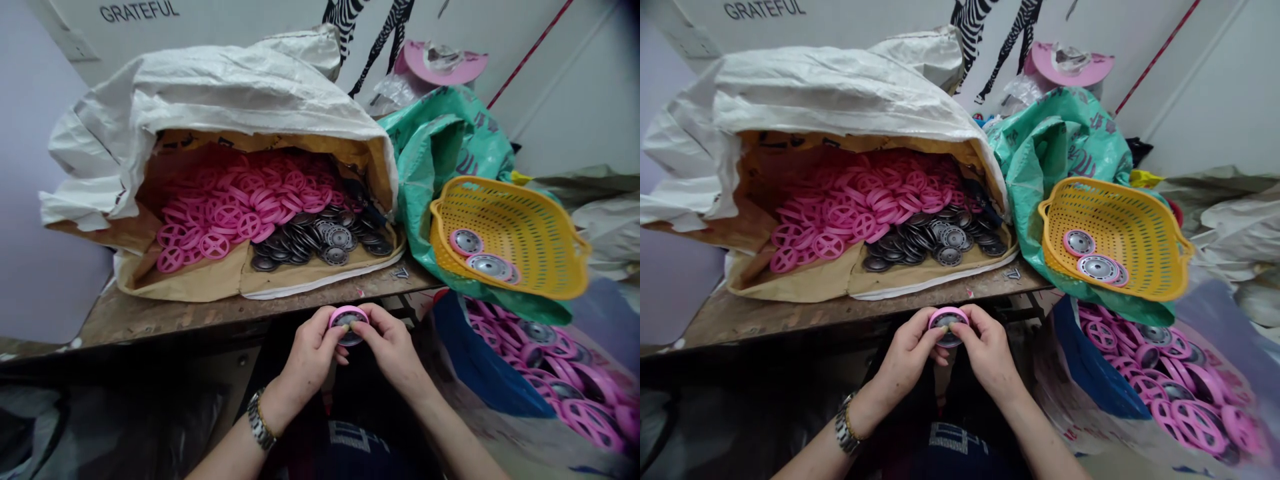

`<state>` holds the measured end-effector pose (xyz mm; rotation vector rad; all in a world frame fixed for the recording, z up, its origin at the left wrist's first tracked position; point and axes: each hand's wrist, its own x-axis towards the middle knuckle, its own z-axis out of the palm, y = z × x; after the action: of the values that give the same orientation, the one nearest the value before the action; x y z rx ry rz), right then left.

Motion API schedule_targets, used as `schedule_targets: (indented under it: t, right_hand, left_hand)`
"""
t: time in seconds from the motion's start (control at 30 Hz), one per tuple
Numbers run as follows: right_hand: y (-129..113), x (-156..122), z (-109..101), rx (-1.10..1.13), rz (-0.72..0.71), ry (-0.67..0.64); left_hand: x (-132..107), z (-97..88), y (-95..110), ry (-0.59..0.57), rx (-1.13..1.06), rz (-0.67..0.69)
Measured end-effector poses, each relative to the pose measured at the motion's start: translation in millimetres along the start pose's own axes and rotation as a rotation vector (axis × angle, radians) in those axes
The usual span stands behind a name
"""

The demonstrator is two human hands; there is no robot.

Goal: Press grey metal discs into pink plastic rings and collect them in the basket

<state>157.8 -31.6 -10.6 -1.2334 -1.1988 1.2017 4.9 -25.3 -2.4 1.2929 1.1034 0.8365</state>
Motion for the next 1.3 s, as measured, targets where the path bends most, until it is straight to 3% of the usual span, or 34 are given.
schedule_targets:
  t: [0.17, 0.37, 0.63, 0.83, 1.03, 1.1, 1.17, 1.23, 1.3]
  right_hand:
    - [4.0, 3.7, -2.3, 0.072, 0.017, -0.017]
    - [-7.0, -0.8, -3.2, 0.049, 0.002, -0.098]
    - [-4.5, -8.9, -9.8, -0.03, -0.004, -0.011]
    - [-5.9, -11.2, -19.8, -0.037, 0.016, 0.007]
    - [-13.5, -10.3, -24.3, -0.099, -0.001, 0.07]
    - [-22.8, -7.8, -35.0, -0.166, -0.038, 0.122]
    - [-35.8, -2.7, -56.3, -0.29, -0.111, 0.226]
    - [-50.0, 6.9, -88.3, -0.466, -0.176, 0.364]
    - [-62.0, 22.2, -126.7, -0.646, -0.185, 0.546]
  left_hand:
    - [0.5, -1.4, 3.9, -0.065, 0.057, 0.024]
    - [-4.3, -2.2, 4.1, -0.053, 0.097, 0.058]
    - [-7.1, 10.0, 4.8, -0.059, 0.141, 0.054]
    - [-4.9, 19.5, 2.4, -0.134, 0.013, 0.007]
    - [3.6, 21.0, 6.0, -0.192, 0.101, 0.046]
    - [12.3, 17.8, 15.1, -0.196, 0.233, 0.177]
    - [24.7, 11.6, 26.1, -0.129, 0.444, 0.362]
    - [40.1, 2.8, 36.5, -0.024, 0.703, 0.51]
    - [56.7, -6.3, 44.7, 0.069, 0.962, 0.574]
